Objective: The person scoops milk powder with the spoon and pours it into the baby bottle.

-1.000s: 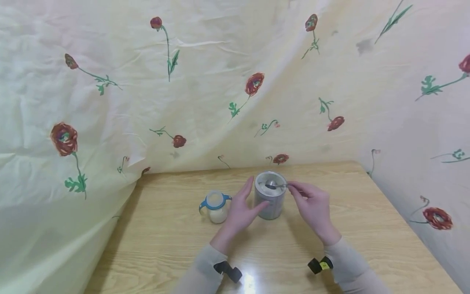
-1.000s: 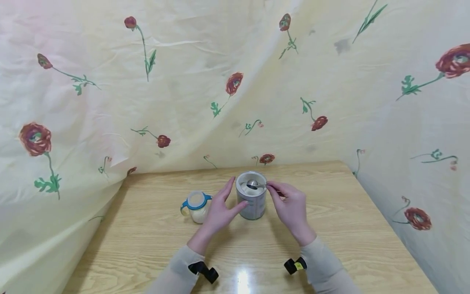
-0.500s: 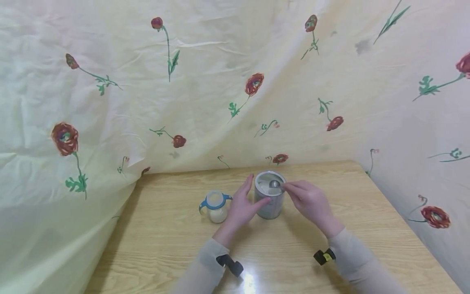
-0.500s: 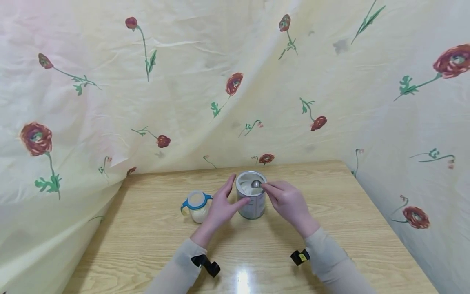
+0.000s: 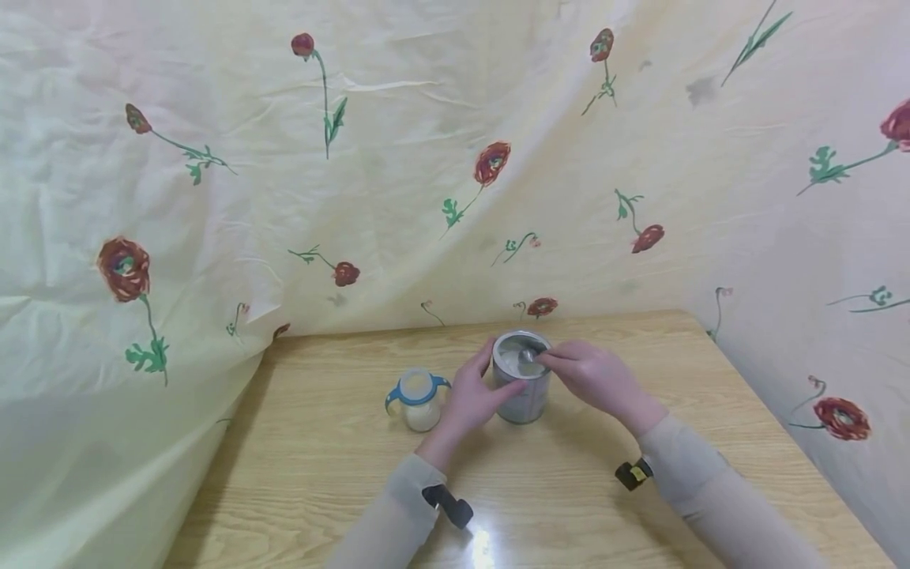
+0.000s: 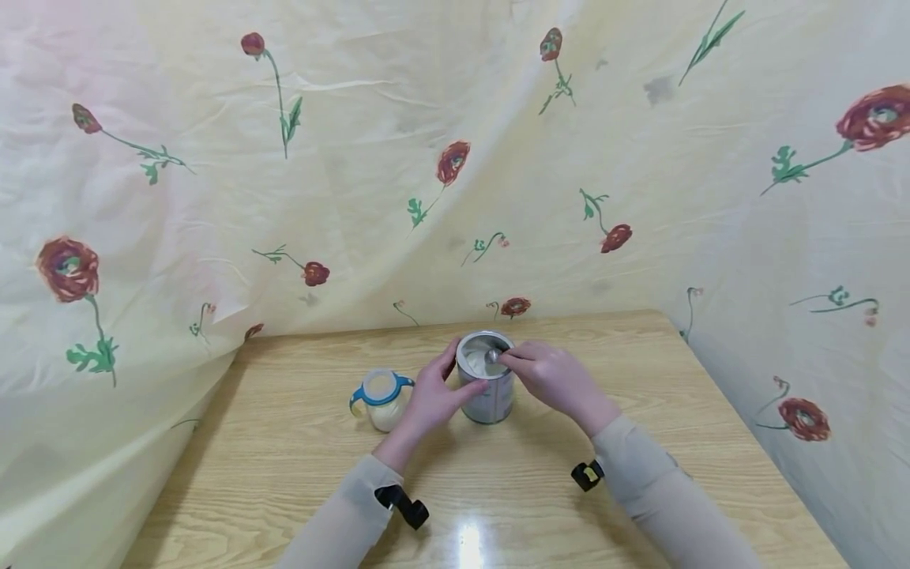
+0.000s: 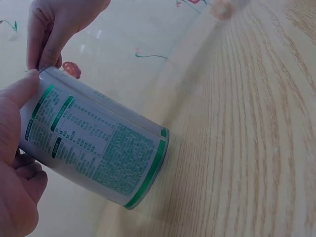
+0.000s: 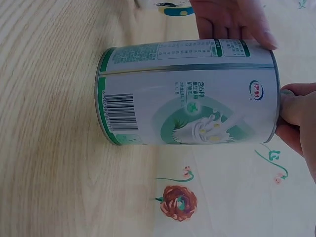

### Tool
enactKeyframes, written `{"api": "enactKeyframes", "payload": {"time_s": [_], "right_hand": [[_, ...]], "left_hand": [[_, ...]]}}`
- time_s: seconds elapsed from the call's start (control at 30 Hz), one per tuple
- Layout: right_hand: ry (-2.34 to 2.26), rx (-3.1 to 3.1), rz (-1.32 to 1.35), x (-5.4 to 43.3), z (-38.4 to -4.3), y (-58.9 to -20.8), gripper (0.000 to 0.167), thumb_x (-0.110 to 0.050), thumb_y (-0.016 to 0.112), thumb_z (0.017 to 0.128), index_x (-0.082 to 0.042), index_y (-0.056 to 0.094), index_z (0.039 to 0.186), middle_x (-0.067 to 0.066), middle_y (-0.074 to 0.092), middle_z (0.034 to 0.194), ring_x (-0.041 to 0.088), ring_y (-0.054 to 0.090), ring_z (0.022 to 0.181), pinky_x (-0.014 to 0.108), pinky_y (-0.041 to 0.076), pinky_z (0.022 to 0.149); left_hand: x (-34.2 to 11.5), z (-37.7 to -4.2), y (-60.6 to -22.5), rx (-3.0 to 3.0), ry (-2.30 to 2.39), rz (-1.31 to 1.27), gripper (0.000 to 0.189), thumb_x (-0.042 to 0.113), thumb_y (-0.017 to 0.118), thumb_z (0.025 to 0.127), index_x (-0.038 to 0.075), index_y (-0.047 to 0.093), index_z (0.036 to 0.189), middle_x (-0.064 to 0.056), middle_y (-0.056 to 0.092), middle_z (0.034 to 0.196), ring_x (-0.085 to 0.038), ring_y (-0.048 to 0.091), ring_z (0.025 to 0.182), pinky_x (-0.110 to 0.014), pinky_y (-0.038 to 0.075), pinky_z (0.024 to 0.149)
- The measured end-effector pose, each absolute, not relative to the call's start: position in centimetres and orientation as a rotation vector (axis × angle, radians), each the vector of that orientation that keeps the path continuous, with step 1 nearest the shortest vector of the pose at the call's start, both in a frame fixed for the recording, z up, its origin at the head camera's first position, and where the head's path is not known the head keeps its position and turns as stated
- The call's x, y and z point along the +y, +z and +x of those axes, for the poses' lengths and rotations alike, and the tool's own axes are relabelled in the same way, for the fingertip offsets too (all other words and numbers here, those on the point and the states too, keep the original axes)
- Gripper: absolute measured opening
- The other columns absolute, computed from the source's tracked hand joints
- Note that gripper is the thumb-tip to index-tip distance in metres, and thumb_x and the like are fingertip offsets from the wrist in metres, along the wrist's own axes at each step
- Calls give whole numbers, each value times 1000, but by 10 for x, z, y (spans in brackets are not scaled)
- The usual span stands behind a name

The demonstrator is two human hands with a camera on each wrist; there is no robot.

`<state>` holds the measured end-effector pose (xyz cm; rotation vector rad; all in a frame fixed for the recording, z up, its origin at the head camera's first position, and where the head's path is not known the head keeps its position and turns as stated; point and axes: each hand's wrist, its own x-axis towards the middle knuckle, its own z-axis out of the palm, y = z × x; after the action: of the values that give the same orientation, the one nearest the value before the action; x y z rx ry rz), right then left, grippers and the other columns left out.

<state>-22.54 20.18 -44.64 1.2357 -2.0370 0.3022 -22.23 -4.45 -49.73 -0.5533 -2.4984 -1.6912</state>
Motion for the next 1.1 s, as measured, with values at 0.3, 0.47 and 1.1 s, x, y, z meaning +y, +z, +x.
{"api": "enactKeyframes", "payload": {"time_s": [0.3, 0.47, 1.1], "right_hand": [[163, -2088, 1285, 198, -229, -435, 42, 18, 89, 66, -1, 82, 103, 10, 80, 97, 25, 77, 86, 37, 67, 73], [78, -2141, 1319, 193, -229, -429, 41, 18, 88, 68, -4, 83, 102, 6, 81, 96, 20, 76, 87, 34, 66, 75], [162, -2538, 1273, 176, -231, -404, 20, 7, 87, 80, -12, 85, 89, 1, 77, 80, 13, 71, 68, 29, 62, 60]], "left_hand": [[-43, -224, -493, -2423, -1855, -524, 91, 36, 89, 91, 15, 41, 166, -3, 42, 168, -19, 42, 152, -38, 39, 123], [-41, -225, -494, -2407, -1896, -489, 90, 27, 90, 91, 15, 41, 166, -3, 43, 168, -20, 44, 151, -36, 40, 122], [-40, -224, -493, -2424, -1885, -463, 91, 36, 90, 89, 15, 44, 164, -4, 44, 167, -28, 46, 151, -42, 43, 121]]}}
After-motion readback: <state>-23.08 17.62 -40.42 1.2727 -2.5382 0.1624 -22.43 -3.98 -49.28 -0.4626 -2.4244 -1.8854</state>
